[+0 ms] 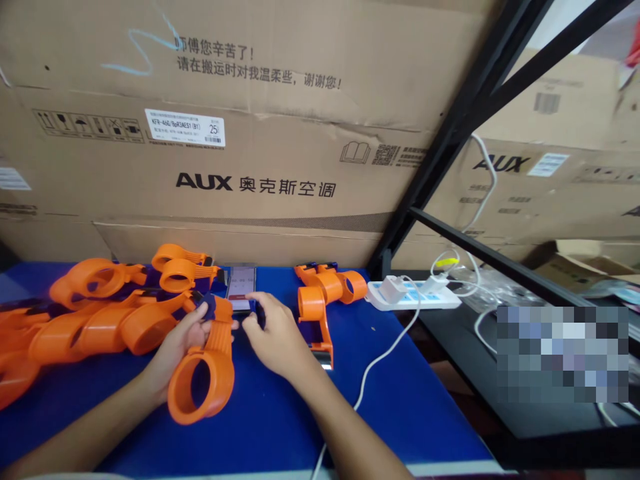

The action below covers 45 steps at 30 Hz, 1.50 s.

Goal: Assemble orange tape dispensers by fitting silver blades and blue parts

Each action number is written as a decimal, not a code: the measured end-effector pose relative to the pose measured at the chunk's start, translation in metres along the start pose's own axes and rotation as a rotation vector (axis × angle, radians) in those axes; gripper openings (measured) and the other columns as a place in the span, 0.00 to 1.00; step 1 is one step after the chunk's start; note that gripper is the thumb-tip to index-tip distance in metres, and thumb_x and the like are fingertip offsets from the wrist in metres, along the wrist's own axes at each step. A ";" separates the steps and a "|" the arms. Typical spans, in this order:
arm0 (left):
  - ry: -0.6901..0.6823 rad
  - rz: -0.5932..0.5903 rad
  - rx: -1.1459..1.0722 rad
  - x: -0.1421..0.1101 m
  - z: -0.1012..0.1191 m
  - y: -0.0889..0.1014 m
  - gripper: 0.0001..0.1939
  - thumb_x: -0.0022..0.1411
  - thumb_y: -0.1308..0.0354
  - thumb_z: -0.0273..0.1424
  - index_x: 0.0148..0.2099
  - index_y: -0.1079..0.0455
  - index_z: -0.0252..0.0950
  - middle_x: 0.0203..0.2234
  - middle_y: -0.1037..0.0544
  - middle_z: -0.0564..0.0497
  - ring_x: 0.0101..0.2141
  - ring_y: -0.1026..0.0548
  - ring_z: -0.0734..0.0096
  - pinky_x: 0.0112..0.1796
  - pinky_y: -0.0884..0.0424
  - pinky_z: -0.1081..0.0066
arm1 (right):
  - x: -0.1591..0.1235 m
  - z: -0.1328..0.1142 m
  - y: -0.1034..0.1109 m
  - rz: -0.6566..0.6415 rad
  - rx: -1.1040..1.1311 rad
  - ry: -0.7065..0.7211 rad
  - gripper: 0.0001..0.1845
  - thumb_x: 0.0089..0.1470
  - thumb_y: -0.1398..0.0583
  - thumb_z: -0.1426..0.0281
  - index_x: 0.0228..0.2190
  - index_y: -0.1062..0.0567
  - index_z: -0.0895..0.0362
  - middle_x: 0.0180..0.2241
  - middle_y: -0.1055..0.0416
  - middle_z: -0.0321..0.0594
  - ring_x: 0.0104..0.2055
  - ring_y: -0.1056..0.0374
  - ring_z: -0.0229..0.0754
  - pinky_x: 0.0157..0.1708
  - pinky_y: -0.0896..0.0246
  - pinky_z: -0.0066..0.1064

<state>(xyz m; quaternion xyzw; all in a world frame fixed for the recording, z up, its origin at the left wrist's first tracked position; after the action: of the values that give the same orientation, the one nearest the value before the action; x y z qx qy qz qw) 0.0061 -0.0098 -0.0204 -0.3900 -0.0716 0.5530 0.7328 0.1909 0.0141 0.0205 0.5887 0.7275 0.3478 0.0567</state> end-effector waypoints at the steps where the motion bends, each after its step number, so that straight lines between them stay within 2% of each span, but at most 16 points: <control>1: -0.007 0.014 0.008 0.001 0.000 0.002 0.29 0.63 0.39 0.52 0.44 0.20 0.27 0.23 0.22 0.43 0.23 0.25 0.62 0.26 0.28 0.66 | 0.001 0.001 0.000 -0.006 0.083 -0.003 0.22 0.59 0.46 0.76 0.52 0.26 0.52 0.49 0.23 0.42 0.48 0.27 0.45 0.50 0.33 0.38; 4: -0.033 0.051 0.019 0.002 0.000 0.005 0.28 0.64 0.39 0.52 0.42 0.20 0.27 0.26 0.21 0.41 0.25 0.24 0.61 0.28 0.27 0.66 | 0.002 0.006 -0.001 0.023 0.292 -0.053 0.24 0.59 0.47 0.76 0.54 0.28 0.52 0.44 0.21 0.39 0.44 0.26 0.42 0.47 0.31 0.36; 7: -0.049 0.017 0.005 0.001 0.000 0.002 0.29 0.64 0.39 0.53 0.43 0.20 0.28 0.25 0.21 0.42 0.25 0.24 0.61 0.28 0.27 0.66 | 0.002 0.013 -0.008 0.031 0.451 -0.139 0.19 0.58 0.46 0.75 0.50 0.27 0.53 0.36 0.23 0.36 0.31 0.28 0.38 0.33 0.31 0.30; 9: -0.077 0.001 -0.008 0.000 -0.001 -0.002 0.25 0.63 0.36 0.49 0.45 0.21 0.30 0.27 0.20 0.43 0.27 0.23 0.61 0.30 0.26 0.66 | 0.000 0.015 -0.016 -0.006 0.517 -0.195 0.14 0.59 0.47 0.73 0.45 0.27 0.54 0.33 0.24 0.35 0.25 0.30 0.36 0.26 0.34 0.28; 12: -0.135 0.010 -0.024 0.000 -0.004 -0.009 0.19 0.60 0.31 0.42 0.47 0.22 0.33 0.31 0.18 0.45 0.31 0.19 0.59 0.33 0.26 0.67 | -0.002 0.016 -0.029 -0.067 0.497 -0.207 0.11 0.61 0.47 0.72 0.40 0.26 0.54 0.30 0.26 0.34 0.27 0.28 0.37 0.28 0.32 0.28; 16: -0.147 0.065 -0.040 0.005 -0.005 -0.006 0.20 0.61 0.32 0.43 0.47 0.23 0.32 0.29 0.18 0.45 0.30 0.19 0.59 0.32 0.26 0.68 | -0.002 0.010 -0.026 -0.042 0.281 -0.098 0.11 0.62 0.47 0.72 0.40 0.25 0.54 0.33 0.22 0.37 0.35 0.25 0.40 0.36 0.31 0.31; 19: -0.089 0.094 -0.062 0.006 -0.001 0.002 0.24 0.64 0.37 0.48 0.48 0.22 0.31 0.25 0.19 0.45 0.27 0.20 0.59 0.28 0.28 0.68 | -0.002 0.002 -0.010 -0.046 -0.090 -0.063 0.08 0.63 0.44 0.69 0.37 0.25 0.54 0.35 0.21 0.41 0.37 0.25 0.43 0.36 0.35 0.32; 23: -0.035 0.067 -0.079 0.003 0.003 0.005 0.29 0.64 0.40 0.52 0.50 0.23 0.29 0.22 0.23 0.47 0.22 0.24 0.62 0.26 0.28 0.67 | -0.008 -0.001 0.003 -0.251 -0.593 -0.173 0.12 0.58 0.37 0.60 0.29 0.25 0.55 0.30 0.22 0.45 0.34 0.26 0.49 0.30 0.44 0.33; 26: -0.011 0.056 -0.063 -0.001 0.002 0.003 0.31 0.64 0.40 0.53 0.50 0.23 0.29 0.20 0.25 0.48 0.21 0.26 0.63 0.26 0.29 0.67 | -0.012 0.001 -0.001 -0.375 -0.705 -0.155 0.10 0.57 0.37 0.63 0.28 0.26 0.55 0.30 0.22 0.45 0.34 0.25 0.50 0.28 0.47 0.33; 28: 0.010 0.056 -0.050 -0.002 0.000 0.001 0.31 0.63 0.40 0.54 0.49 0.22 0.28 0.20 0.25 0.48 0.20 0.26 0.64 0.25 0.30 0.67 | -0.011 0.003 -0.004 -0.347 -0.709 -0.119 0.07 0.57 0.38 0.67 0.27 0.26 0.55 0.29 0.23 0.45 0.33 0.26 0.49 0.28 0.49 0.32; 31: 0.055 0.038 -0.027 -0.002 -0.003 -0.001 0.30 0.62 0.38 0.53 0.47 0.21 0.28 0.20 0.24 0.47 0.21 0.26 0.64 0.26 0.29 0.68 | -0.006 0.006 -0.004 -0.191 -0.622 -0.093 0.07 0.57 0.39 0.71 0.27 0.28 0.54 0.26 0.25 0.42 0.28 0.28 0.46 0.27 0.51 0.32; 33: 0.071 0.032 -0.012 -0.001 -0.005 -0.001 0.29 0.61 0.37 0.52 0.46 0.21 0.28 0.21 0.24 0.46 0.22 0.25 0.64 0.27 0.29 0.68 | -0.003 0.008 -0.001 -0.098 -0.467 -0.077 0.06 0.57 0.40 0.73 0.28 0.29 0.53 0.23 0.27 0.37 0.25 0.31 0.43 0.26 0.50 0.31; 37: 0.006 0.038 0.001 -0.001 -0.005 -0.002 0.29 0.61 0.35 0.51 0.47 0.21 0.28 0.22 0.23 0.46 0.23 0.25 0.64 0.28 0.29 0.69 | 0.001 0.011 0.001 -0.016 -0.122 -0.054 0.02 0.60 0.41 0.71 0.34 0.28 0.52 0.19 0.32 0.29 0.21 0.35 0.39 0.24 0.46 0.29; 38: -0.023 0.048 -0.003 -0.001 -0.004 -0.003 0.28 0.61 0.34 0.50 0.48 0.22 0.28 0.24 0.21 0.45 0.25 0.23 0.63 0.29 0.28 0.68 | 0.001 0.012 0.000 -0.001 -0.064 -0.058 0.01 0.62 0.41 0.69 0.36 0.27 0.52 0.20 0.31 0.29 0.21 0.34 0.40 0.25 0.44 0.29; 40: -0.092 0.077 -0.009 -0.001 -0.004 -0.004 0.27 0.61 0.33 0.48 0.50 0.23 0.29 0.31 0.18 0.43 0.31 0.20 0.59 0.32 0.26 0.68 | 0.001 0.013 -0.003 0.022 0.043 -0.077 0.06 0.64 0.40 0.63 0.39 0.26 0.52 0.23 0.27 0.32 0.25 0.30 0.41 0.27 0.38 0.30; 45: -0.380 0.141 0.007 0.002 -0.004 -0.003 0.23 0.58 0.28 0.40 0.53 0.24 0.36 0.44 0.16 0.43 0.45 0.18 0.55 0.45 0.25 0.65 | 0.001 0.012 -0.017 0.034 0.350 -0.151 0.16 0.61 0.35 0.56 0.43 0.23 0.54 0.35 0.18 0.41 0.38 0.21 0.47 0.41 0.27 0.37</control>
<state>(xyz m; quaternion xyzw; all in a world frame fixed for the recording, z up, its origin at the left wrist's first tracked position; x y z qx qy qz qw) 0.0107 -0.0104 -0.0219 -0.2801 -0.1794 0.6670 0.6667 0.1832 0.0191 0.0020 0.6261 0.7606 0.1717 0.0020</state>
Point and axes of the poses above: each hand's wrist, its own x-axis towards the middle knuckle, its own y-axis out of the back of the hand, z = x × y, the point moved 2 cm from there along x, towards the middle knuckle
